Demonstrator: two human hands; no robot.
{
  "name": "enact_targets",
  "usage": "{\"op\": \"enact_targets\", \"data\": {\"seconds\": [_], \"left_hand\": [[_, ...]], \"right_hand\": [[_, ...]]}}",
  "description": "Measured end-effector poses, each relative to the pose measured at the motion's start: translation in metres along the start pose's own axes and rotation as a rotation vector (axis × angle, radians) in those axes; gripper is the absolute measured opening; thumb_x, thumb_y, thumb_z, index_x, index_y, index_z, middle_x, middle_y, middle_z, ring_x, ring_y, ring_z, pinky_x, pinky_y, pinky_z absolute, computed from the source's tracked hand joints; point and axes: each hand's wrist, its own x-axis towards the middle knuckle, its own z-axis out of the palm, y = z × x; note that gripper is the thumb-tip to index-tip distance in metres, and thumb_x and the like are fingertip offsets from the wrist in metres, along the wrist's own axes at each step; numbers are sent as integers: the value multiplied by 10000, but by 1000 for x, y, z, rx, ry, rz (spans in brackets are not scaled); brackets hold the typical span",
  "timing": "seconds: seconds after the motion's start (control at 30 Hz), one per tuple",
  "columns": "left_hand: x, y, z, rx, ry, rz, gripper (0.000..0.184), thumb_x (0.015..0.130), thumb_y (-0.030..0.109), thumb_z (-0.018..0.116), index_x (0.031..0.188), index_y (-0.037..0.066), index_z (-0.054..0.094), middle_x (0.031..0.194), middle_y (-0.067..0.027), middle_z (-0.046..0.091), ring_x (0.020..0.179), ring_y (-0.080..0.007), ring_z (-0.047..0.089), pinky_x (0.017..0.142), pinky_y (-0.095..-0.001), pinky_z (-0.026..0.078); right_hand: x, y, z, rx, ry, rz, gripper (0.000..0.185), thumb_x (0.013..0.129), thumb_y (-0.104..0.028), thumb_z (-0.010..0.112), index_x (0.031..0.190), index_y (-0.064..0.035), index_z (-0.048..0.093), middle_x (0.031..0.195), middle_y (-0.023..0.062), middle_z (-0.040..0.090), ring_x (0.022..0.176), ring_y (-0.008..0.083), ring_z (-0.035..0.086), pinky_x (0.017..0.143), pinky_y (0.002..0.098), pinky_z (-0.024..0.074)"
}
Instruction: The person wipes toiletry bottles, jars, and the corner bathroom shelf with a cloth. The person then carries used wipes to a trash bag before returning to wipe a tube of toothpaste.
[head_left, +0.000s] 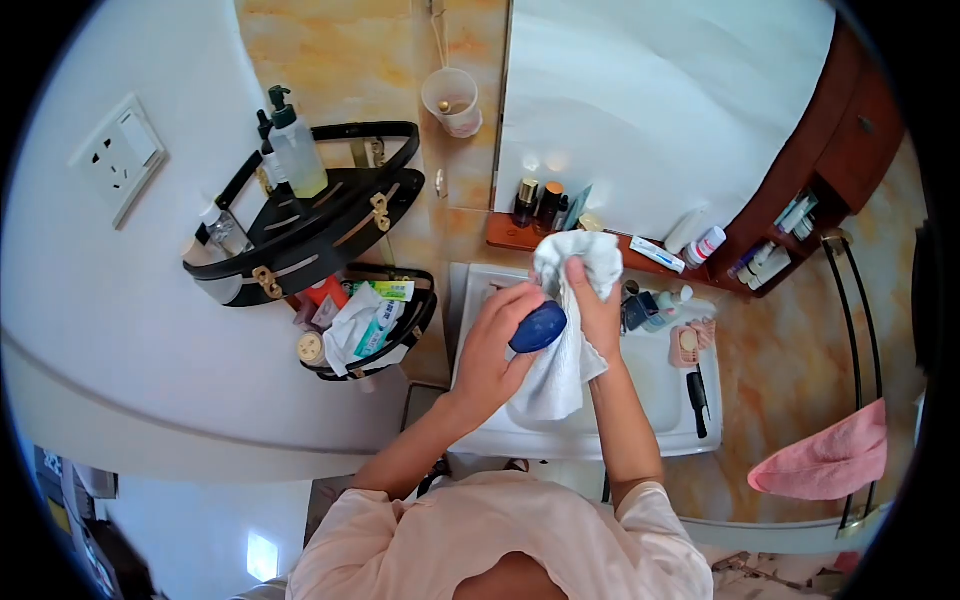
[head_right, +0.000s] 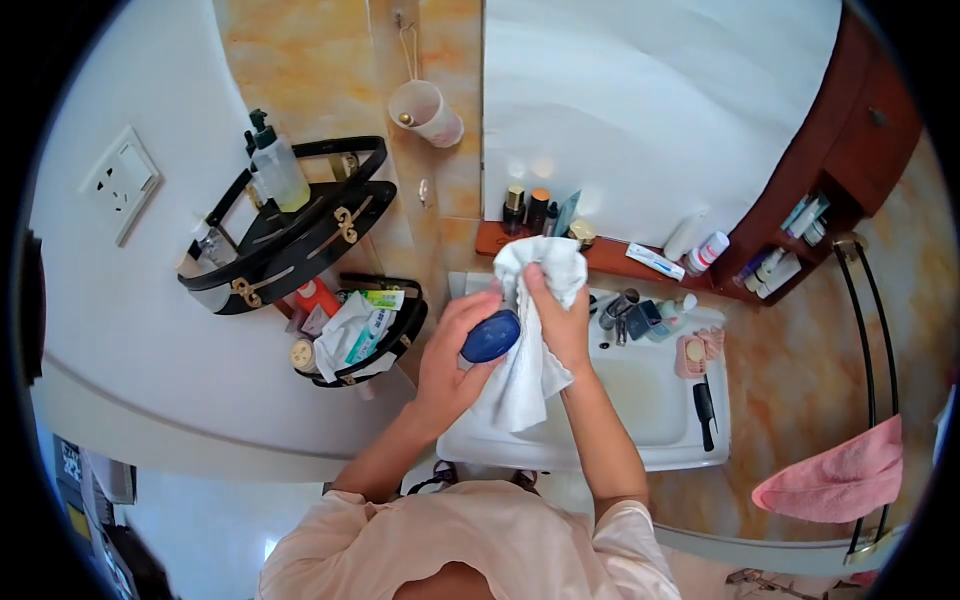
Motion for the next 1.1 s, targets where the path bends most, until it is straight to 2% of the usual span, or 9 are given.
{"op": "enact_targets", "data": {"seconds": [0.1,0.2,0.27,0.5,0.73,0.87,0.93,1.0,1.1], "left_hand": [[6,-9,0,-3,-33,-58,501,705,-59,644,1186,-7,515,1251,-206,497,1139,-320,518,953,-346,407],[9,-13,11,-47,-20,-75,444,747,-9,611,1181,-2,514,1179,-176,486,1099,-337,503,955,-362,390],[-3,-25,29,-290,105,-251,359,800,37,550,1155,-8,533,1157,-166,493,1087,-325,502,943,-350,392],[-2,-24,35,-94,22,-75,450,673,-78,624,1110,5,556,1114,-160,517,1013,-296,532,894,-326,419],[15,-27,38,-26,-40,-99,544,646,-69,699,1161,53,569,1158,-154,523,1066,-318,533,900,-349,433],[-5,-48,62,-189,20,-280,366,891,95,527,1252,53,483,1211,-112,526,1142,-229,499,963,-364,388],[-2,-54,63,-742,16,-510,326,921,123,447,1231,27,482,1225,-128,531,1142,-268,483,962,-379,386],[5,-58,60,-127,-63,-209,347,810,34,528,1153,-16,511,1152,-176,545,1091,-356,488,946,-400,393],[13,-41,48,163,-139,-23,431,670,-45,591,1094,-48,518,1104,-210,537,1055,-409,478,931,-420,399]], "right_hand": [[-8,-10,-11,164,21,13,445,930,-270,570,1269,-3,464,1232,108,547,1076,169,546,891,301,443],[-16,-33,8,-382,-364,-505,522,814,-182,664,1268,-13,470,1405,171,377,1276,293,390,1033,408,325],[-25,-36,23,-925,-293,-679,471,779,-109,668,1217,-30,514,1351,180,441,1240,282,436,1002,387,359],[-13,-11,-3,-428,30,-276,278,802,-61,649,1056,20,568,880,96,663,802,150,626,736,284,484],[-7,-5,-35,-21,220,-49,290,894,-126,582,1149,9,557,1145,107,601,1028,157,566,867,299,444],[-23,-24,4,-1092,-267,-634,460,735,-153,659,1164,-24,556,1311,150,493,1216,350,453,988,423,370],[-3,-3,-8,-892,-220,-537,422,758,-151,657,1148,-21,563,1258,180,523,1158,357,492,953,399,397],[4,8,-12,-738,-136,-380,389,789,-159,646,1132,0,560,1158,190,576,1063,362,545,900,379,429],[20,9,-24,-468,-61,-15,341,866,-202,607,1105,35,552,927,180,654,855,329,631,775,347,473]]}}
